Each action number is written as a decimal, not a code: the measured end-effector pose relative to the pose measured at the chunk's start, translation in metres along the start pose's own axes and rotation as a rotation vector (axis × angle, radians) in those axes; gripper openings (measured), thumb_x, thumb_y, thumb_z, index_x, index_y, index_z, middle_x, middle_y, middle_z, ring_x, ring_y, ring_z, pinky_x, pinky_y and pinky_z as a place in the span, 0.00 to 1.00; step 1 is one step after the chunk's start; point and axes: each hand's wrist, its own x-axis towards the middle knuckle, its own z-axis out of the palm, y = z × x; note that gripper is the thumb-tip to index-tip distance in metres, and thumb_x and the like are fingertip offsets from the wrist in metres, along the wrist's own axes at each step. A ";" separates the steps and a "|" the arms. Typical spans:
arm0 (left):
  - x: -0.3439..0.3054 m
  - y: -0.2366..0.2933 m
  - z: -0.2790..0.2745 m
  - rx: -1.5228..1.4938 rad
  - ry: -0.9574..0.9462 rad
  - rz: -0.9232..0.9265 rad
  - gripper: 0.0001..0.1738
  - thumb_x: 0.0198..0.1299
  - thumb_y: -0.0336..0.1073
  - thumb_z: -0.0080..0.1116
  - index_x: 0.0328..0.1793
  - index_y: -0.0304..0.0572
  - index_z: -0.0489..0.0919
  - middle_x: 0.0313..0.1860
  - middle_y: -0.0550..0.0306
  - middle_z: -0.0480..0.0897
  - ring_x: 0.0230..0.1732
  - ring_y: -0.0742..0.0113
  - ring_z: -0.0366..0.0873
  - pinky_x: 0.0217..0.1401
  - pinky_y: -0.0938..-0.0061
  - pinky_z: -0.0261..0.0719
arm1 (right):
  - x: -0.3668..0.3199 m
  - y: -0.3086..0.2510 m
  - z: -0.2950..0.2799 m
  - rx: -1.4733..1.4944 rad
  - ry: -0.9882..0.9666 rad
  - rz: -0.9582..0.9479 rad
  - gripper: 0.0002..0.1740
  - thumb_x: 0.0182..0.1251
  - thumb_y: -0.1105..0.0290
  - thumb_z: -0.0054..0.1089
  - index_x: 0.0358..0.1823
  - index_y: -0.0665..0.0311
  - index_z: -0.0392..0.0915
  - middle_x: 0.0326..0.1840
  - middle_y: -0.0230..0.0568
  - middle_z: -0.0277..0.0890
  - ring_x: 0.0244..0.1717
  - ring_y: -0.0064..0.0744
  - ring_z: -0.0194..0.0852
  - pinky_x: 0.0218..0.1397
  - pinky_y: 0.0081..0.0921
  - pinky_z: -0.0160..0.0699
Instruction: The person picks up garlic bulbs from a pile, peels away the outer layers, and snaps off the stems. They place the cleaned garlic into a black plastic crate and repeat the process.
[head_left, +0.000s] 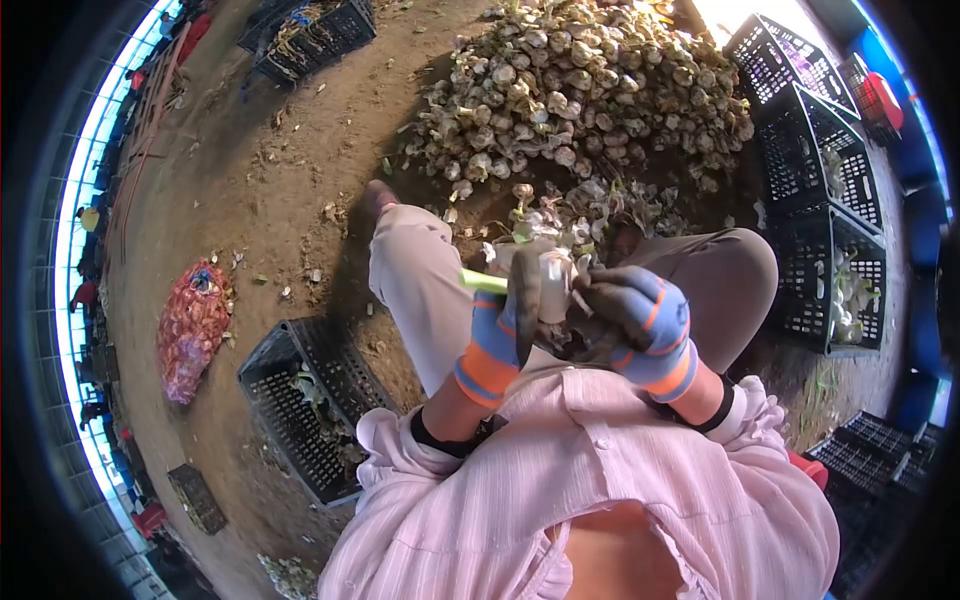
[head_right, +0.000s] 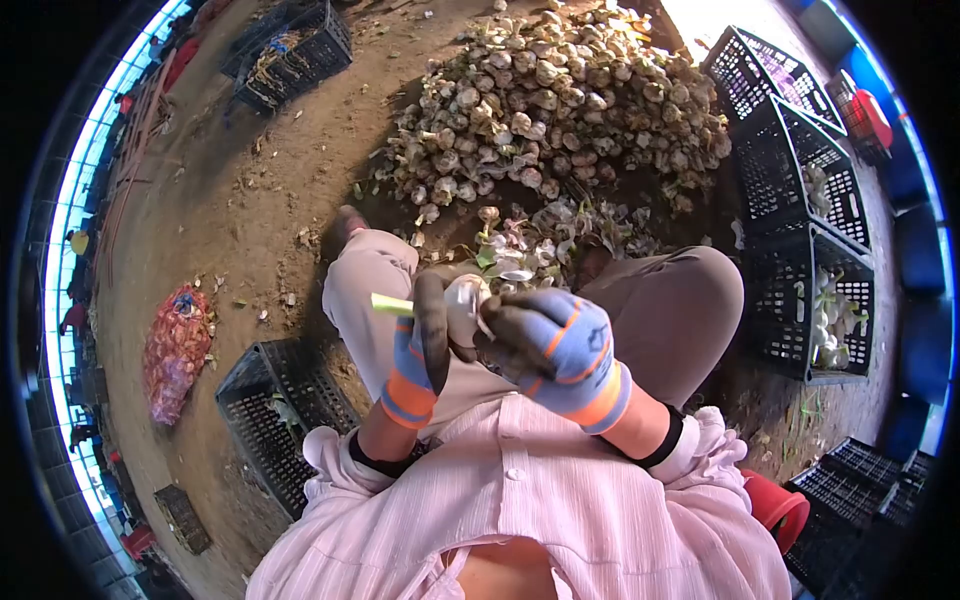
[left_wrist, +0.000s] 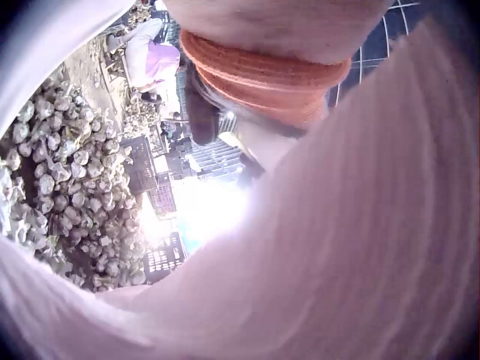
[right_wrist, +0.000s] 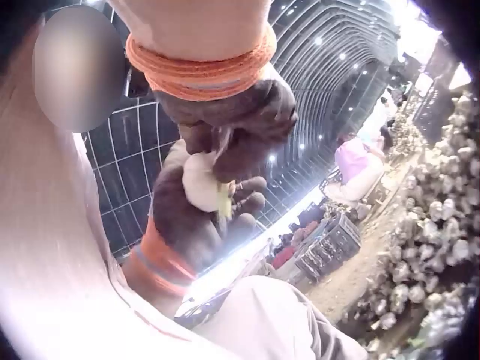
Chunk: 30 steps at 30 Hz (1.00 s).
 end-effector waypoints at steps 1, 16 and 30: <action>-0.002 0.001 0.000 -0.111 -0.026 -0.119 0.29 0.65 0.55 0.40 0.57 0.35 0.67 0.39 0.54 0.78 0.30 0.71 0.76 0.27 0.76 0.74 | 0.001 -0.001 0.002 -0.095 0.018 -0.122 0.11 0.45 0.74 0.69 0.32 0.65 0.78 0.27 0.45 0.74 0.26 0.37 0.76 0.32 0.23 0.75; 0.010 -0.018 0.001 -0.378 0.101 -0.206 0.39 0.63 0.63 0.33 0.61 0.31 0.66 0.44 0.48 0.79 0.42 0.62 0.78 0.44 0.72 0.79 | -0.012 0.032 -0.005 0.219 -0.153 0.454 0.25 0.53 0.71 0.65 0.53 0.64 0.71 0.46 0.44 0.75 0.50 0.36 0.72 0.52 0.29 0.72; 0.012 -0.001 0.007 0.001 0.003 -0.018 0.29 0.70 0.49 0.27 0.53 0.31 0.72 0.41 0.52 0.77 0.41 0.68 0.75 0.47 0.75 0.73 | -0.003 0.020 -0.015 0.672 -0.179 0.734 0.15 0.62 0.67 0.58 0.45 0.70 0.73 0.28 0.34 0.77 0.29 0.16 0.73 0.33 0.18 0.74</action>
